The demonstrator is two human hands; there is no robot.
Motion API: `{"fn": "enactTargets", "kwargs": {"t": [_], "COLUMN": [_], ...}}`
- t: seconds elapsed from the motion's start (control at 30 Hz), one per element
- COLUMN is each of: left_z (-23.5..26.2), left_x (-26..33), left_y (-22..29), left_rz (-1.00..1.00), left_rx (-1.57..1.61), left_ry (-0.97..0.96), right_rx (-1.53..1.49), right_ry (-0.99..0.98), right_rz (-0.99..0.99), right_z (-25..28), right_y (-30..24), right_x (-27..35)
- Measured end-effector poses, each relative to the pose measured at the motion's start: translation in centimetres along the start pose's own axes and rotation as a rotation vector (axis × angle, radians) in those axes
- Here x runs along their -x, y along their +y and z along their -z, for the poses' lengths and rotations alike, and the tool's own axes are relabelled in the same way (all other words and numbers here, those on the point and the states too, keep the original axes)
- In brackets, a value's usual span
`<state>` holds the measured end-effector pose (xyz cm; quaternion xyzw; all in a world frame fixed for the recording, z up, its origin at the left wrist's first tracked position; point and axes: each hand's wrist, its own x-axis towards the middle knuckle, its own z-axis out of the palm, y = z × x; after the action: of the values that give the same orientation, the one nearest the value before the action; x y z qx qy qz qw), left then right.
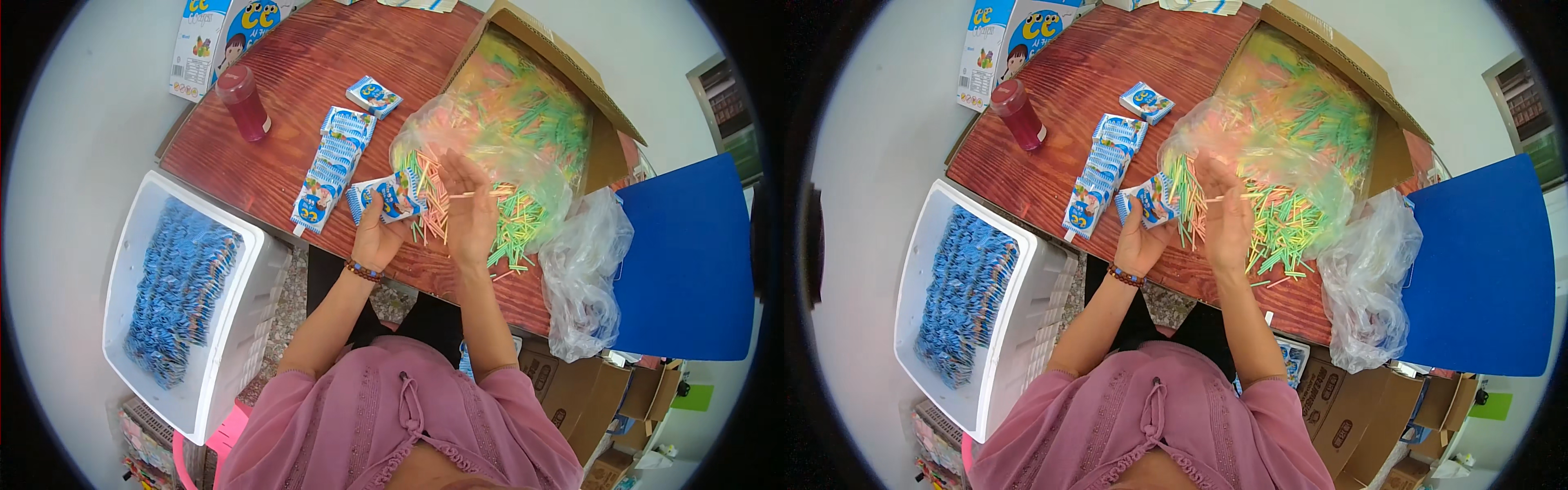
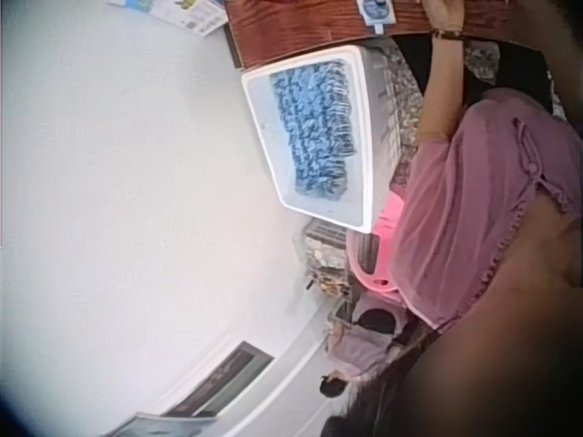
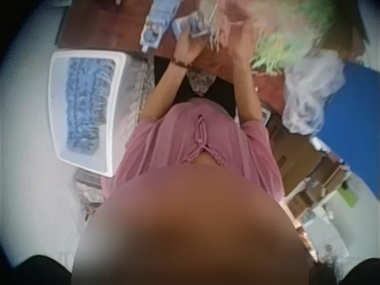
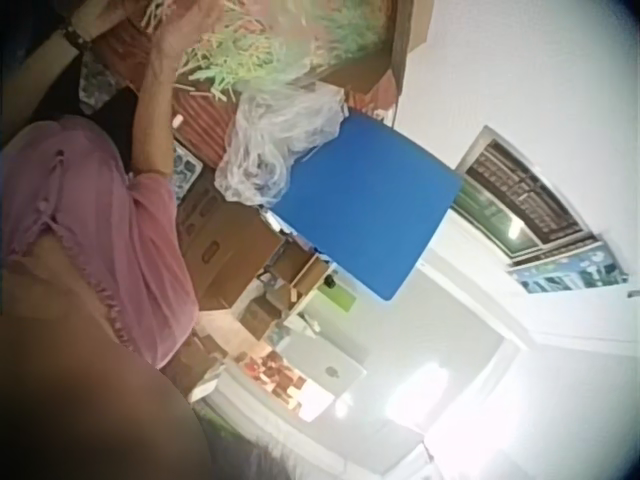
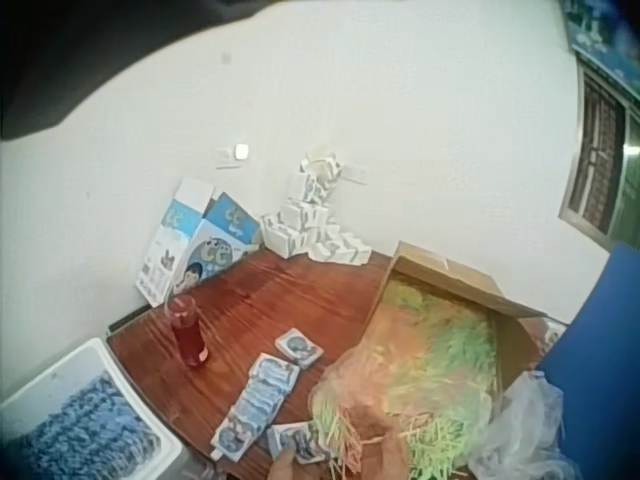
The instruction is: Sort and pack small blue packets into a container from a pile of shredded filler.
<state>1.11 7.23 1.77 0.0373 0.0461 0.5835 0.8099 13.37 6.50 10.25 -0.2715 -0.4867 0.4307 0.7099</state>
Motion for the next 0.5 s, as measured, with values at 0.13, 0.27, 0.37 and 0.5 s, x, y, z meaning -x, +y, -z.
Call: {"fn": "enactTargets", "kwargs": {"t": [0.13, 0.27, 0.37, 0.5], "left_z": [0.4, 0.3, 0.6, 1.6], "left_x": [-0.3, -0.1, 0.0, 0.2], "left_y": [0.5, 0.2, 0.2, 0.7], "left_rz": [-0.002, -0.023, -0.028, -0.055], "left_rx": [-0.013, -0.041, -0.052, -0.026], "left_ry": [-0.014, 0.025, 0.05, 0.085], "right_rx": [0.192, 0.366, 0.529, 0.597], "right_ry": [0.151, 0.05, -0.087, -0.037], "right_rz": [-0.113, -0.39, -0.333, -0.187], "right_z": [0.2, 0.0, 0.3, 0.0], "right_y": [-1.2, -0.3, 1.0, 1.2], "right_x": [-1.2, -2.4, -2.4, -0.9]}}
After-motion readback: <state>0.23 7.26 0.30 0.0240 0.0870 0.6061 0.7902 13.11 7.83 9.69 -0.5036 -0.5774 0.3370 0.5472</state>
